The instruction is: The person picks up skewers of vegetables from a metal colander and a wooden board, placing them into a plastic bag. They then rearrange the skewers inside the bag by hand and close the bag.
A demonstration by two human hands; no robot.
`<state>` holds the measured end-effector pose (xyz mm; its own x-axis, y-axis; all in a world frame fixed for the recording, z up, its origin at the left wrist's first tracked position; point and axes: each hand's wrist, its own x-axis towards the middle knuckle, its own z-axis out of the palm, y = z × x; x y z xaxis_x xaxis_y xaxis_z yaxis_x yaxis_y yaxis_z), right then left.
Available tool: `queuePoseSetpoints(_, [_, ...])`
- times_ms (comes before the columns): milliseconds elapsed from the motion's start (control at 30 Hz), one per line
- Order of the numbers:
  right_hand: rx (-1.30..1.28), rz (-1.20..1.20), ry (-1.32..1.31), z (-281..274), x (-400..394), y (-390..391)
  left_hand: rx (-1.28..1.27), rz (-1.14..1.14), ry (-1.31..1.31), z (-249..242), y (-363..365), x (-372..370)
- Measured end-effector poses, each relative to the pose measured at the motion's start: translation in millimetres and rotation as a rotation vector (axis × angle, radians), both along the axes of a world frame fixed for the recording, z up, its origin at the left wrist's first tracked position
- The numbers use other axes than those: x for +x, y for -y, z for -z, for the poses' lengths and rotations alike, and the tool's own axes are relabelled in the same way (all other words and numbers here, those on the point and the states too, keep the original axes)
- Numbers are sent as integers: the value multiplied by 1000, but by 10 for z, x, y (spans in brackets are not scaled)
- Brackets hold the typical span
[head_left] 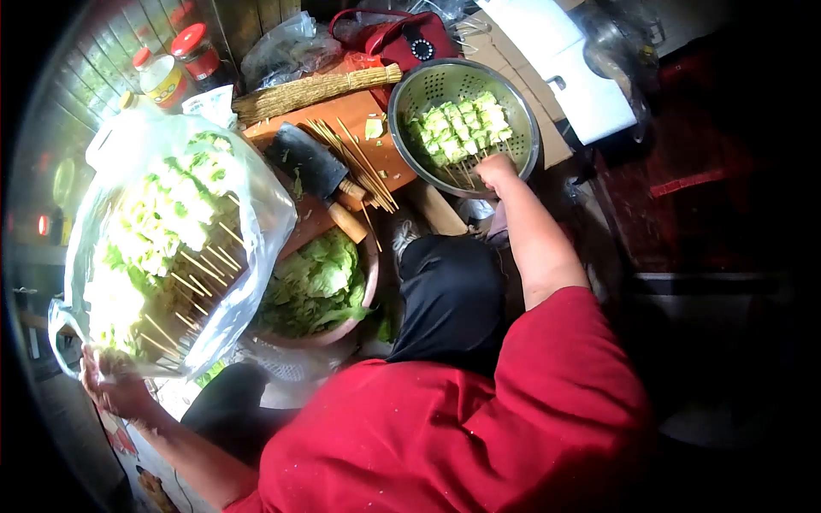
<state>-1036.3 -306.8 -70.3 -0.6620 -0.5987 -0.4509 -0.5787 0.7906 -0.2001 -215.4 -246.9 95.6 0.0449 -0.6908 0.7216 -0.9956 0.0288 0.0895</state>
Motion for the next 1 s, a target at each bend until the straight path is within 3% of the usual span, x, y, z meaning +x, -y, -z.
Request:
queuePoseSetpoints(33, [7, -4, 3, -53, 42, 4, 7, -4, 3, -20, -27, -159])
queuePoseSetpoints(100, [153, -70, -144, -278, 258, 59, -61, 129, -588, -42, -37, -389])
queuePoseSetpoints(133, [167, -54, -123, -453, 404, 85, -56, 122, -583, 6, -67, -162])
queuePoseSetpoints(200, [158, -40, -160, -393, 432, 122, 421, 582, -1884, 74, -158, 511])
queuePoseSetpoints(233, [142, -23, -202, -362, 442, 145, 421, 572, -1880, 21, -151, 455])
queuePoseSetpoints(300, [172, -34, -184, -337, 459, 185, 211, 238, -1870, -183, -190, 39])
queuePoseSetpoints(333, [198, -40, -170, -348, 474, 197, 71, 27, -1895, -446, -75, -544])
queuePoseSetpoints(367, [224, -45, -157, -381, 509, 202, 70, 21, -1889, -428, -96, -419])
queuePoseSetpoints(433, [178, -34, -207, -436, 594, 199, 482, 617, -1949, -381, -184, -35])
queuePoseSetpoints(467, [148, -112, -200, -318, 480, 186, 475, 611, -1941, -415, -191, -107])
queuePoseSetpoints(533, [177, -315, -201, -154, 279, 212, 6, 12, -1634, -468, -178, -332])
queuePoseSetpoints(567, [-27, -255, 23, 51, 71, 130, -9, 0, -1624, -397, -188, -215])
queuePoseSetpoints(600, [-64, -45, 323, -95, 114, 102, 85, -30, -1240, -297, -212, -19])
queuePoseSetpoints(633, [-147, 8, 453, -232, 180, 72, 172, -70, -852, -210, -305, 179])
queuePoseSetpoints(700, [-207, 68, 712, -385, 163, 59, 64, -174, -1016, -266, -218, -53])
queuePoseSetpoints(767, [-291, 33, 936, -404, 40, 22, 319, -442, 414, -272, -316, -122])
queuePoseSetpoints(800, [-337, 63, 896, -683, 283, -13, 333, -483, 628, -136, -322, -77])
queuePoseSetpoints(867, [-402, 98, 868, -798, 436, -67, 130, 80, -791, 218, -287, 223])
queuePoseSetpoints(900, [-449, 118, 816, -938, 563, -111, 77, 237, -1142, 203, -233, 117])
queuePoseSetpoints(933, [-499, 84, 872, -1031, 649, -171, -129, 269, -1777, -48, -127, -330])
queuePoseSetpoints(1000, [-582, 9, 954, -1244, 791, -291, -265, 399, -1948, -116, -87, -433])
